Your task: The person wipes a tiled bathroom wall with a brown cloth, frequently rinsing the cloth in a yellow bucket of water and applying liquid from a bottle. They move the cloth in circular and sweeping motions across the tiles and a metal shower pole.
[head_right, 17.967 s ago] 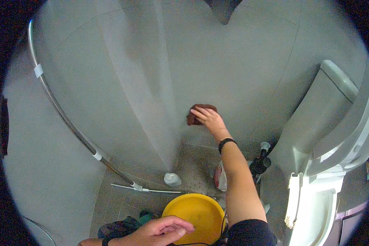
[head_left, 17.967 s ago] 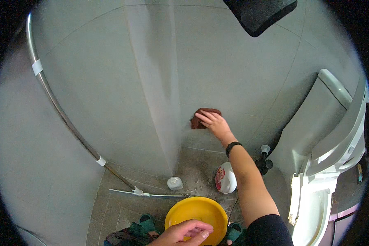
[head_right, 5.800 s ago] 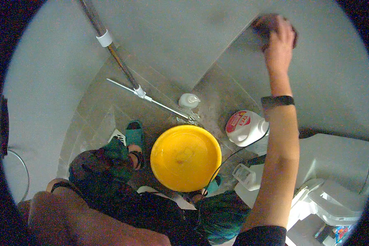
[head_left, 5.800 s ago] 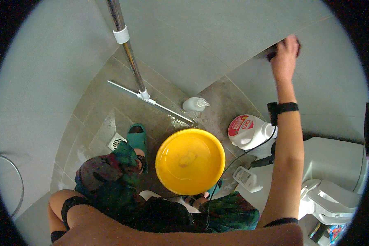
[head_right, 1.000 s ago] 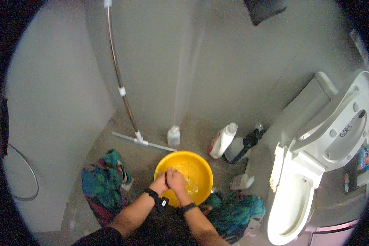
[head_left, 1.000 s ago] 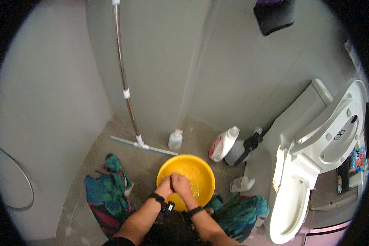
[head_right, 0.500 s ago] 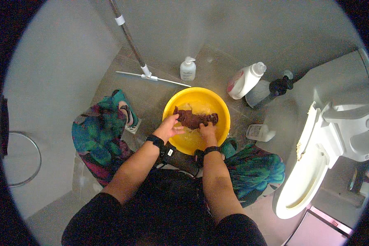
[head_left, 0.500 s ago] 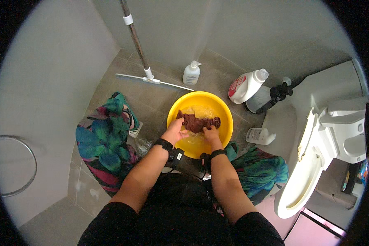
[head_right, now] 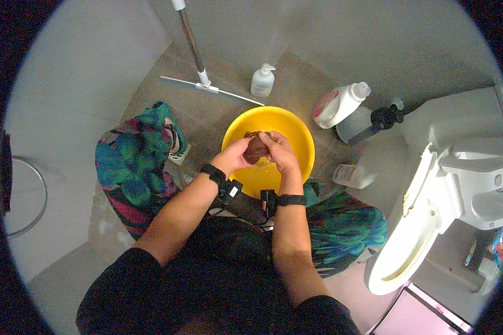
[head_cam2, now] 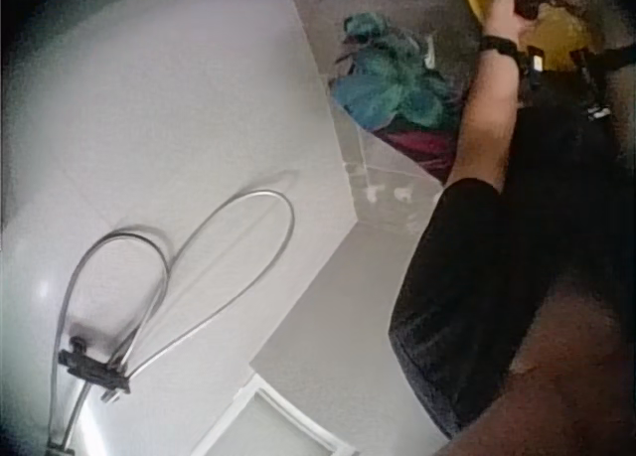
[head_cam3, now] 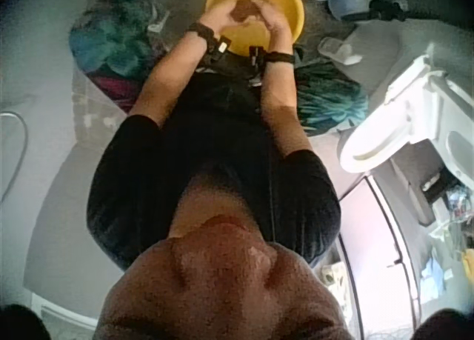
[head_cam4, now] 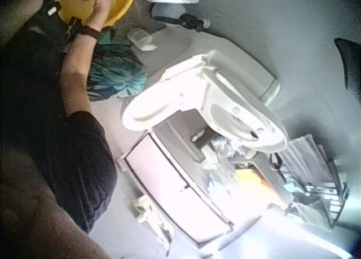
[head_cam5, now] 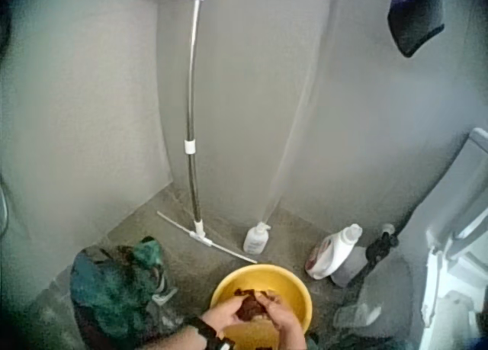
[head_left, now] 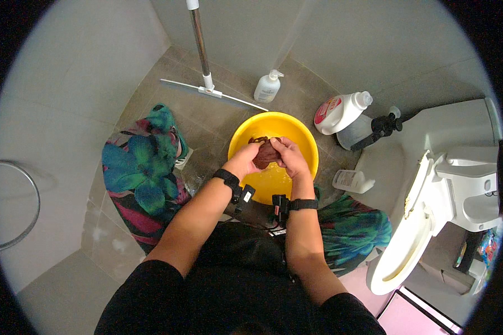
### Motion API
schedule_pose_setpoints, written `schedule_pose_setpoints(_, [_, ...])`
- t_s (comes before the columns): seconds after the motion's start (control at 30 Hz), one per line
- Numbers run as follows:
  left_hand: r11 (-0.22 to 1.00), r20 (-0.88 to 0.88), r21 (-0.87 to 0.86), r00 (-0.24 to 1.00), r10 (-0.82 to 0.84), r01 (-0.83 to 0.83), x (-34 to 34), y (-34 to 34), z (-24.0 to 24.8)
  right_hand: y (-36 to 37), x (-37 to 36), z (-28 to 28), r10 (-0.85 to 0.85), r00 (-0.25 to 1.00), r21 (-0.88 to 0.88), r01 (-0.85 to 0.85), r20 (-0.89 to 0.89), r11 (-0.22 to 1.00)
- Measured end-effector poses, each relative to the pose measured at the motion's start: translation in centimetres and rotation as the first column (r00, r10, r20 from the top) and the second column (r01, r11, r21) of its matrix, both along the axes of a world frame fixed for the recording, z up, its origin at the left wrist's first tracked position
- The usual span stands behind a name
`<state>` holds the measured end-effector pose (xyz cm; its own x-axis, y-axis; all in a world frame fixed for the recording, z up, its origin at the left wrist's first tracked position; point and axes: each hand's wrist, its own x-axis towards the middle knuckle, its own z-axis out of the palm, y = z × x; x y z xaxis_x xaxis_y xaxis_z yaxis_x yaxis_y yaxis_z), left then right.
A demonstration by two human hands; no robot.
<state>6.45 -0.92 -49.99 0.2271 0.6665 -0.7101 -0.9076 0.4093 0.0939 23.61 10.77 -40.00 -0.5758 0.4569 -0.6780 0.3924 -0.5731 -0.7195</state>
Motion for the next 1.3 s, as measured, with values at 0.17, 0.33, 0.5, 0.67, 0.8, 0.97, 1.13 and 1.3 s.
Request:
schedule_pose_setpoints(0.17, [0.999,0.046,-0.030,0.998,-0.041,0.042,3.4,1.2,9.1,-1.4,4.1,-4.5,-0.386,0.921,0.329,0.348,0.056,0.878])
schedule_pose_setpoints(0.33, [0.999,0.104,-0.048,0.994,0.015,-0.010,5.0,-1.7,12.1,-4.2,2.9,-0.8,-0.498,0.851,-0.398,0.404,-0.165,0.823])
schedule_pose_setpoints(0.5, [0.957,-0.036,0.153,0.970,-0.242,0.244,6.0,-1.0,11.8,-3.2,2.9,-0.4,-0.473,0.825,-0.271,0.400,-0.310,0.875])
schedule_pose_setpoints(0.67, [0.922,-0.160,0.207,0.941,-0.297,0.326,6.1,-2.4,13.0,-3.3,3.5,0.1,-0.417,0.884,-0.023,0.422,-0.210,0.906])
schedule_pose_setpoints(0.8, [0.820,-0.380,0.300,0.850,-0.366,0.487,5.0,-2.8,13.9,-3.0,3.0,1.4,-0.220,0.972,0.134,0.230,-0.087,0.964])
schedule_pose_setpoints(0.97, [0.700,-0.970,-0.015,0.160,-0.184,0.714,7.1,-1.5,15.5,-1.7,3.1,2.8,-0.083,0.989,0.313,0.041,0.122,0.949])
schedule_pose_setpoints(1.13, [0.861,-0.655,0.107,0.686,-0.315,0.498,5.4,-0.4,18.3,0.0,3.9,5.6,-0.289,0.942,-0.105,0.274,-0.172,0.956])
schedule_pose_setpoints(1.3, [0.979,0.186,0.161,0.970,-0.156,0.127,5.8,0.0,21.4,-0.3,4.3,6.1,-0.452,0.823,-0.338,0.341,-0.345,0.877])
